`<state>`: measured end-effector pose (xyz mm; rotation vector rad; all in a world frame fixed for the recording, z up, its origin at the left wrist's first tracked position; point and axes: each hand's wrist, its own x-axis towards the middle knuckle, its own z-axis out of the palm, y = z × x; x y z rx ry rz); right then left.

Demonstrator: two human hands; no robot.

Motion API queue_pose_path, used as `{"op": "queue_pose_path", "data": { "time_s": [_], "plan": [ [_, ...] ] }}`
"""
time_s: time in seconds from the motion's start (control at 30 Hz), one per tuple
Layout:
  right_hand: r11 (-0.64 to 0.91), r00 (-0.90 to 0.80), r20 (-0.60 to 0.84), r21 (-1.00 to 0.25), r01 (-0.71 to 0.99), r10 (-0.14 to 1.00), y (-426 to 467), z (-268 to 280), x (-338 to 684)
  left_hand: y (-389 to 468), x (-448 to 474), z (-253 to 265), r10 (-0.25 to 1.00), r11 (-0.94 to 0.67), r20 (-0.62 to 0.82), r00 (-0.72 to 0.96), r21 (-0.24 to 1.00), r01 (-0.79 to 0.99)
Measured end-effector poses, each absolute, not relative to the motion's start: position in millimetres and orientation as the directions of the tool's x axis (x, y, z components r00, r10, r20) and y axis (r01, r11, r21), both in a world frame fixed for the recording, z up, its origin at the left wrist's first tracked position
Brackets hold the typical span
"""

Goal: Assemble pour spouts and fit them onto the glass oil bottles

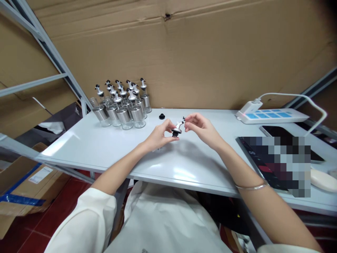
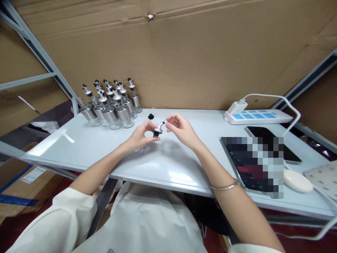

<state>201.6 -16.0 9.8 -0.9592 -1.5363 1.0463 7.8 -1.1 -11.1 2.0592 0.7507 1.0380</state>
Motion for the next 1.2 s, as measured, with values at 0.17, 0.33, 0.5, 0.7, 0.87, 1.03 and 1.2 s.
{"op": "queue_pose_path", "data": {
  "time_s": [0.17,0.33,0.5,0.7,0.87,1.03,1.2],
  "plan": [
    [0.270,-0.194,0.242,-0.954,0.132,0.951,-15.1,8.4,201.7,-2.5,8.3,-10.1,0.700,-0.636,0.448,0.556,0.746,0.198],
    [0.257,-0.236,0.232,-0.963,0.079,0.944,-16.9,10.7,204.1,-3.4,9.0,-9.1,0.709,-0.591,0.451,0.543,0.799,0.109],
    [0.258,-0.288,0.251,-0.966,-0.013,0.924,-18.8,13.1,207.4,-5.7,8.1,-1.3,0.765,-0.104,0.179,0.619,0.982,-0.157],
    [0.279,-0.305,0.288,-0.957,-0.073,0.908,-20.0,14.6,206.3,-6.9,7.2,5.0,0.734,0.163,0.081,0.674,0.942,-0.292],
    [0.263,-0.254,0.272,-0.962,-0.069,0.928,-18.1,13.6,204.5,-6.8,9.3,4.2,0.795,0.079,0.112,0.596,0.955,-0.284],
    [0.200,-0.196,0.181,-0.976,0.085,0.964,-16.1,12.0,205.9,-4.4,10.6,1.2,0.842,-0.055,0.148,0.519,0.980,-0.191],
    [0.211,-0.241,0.154,-0.949,0.235,0.958,-17.0,9.9,205.2,-5.1,11.7,-2.3,0.825,-0.161,0.190,0.533,0.982,-0.100]
  ]
}}
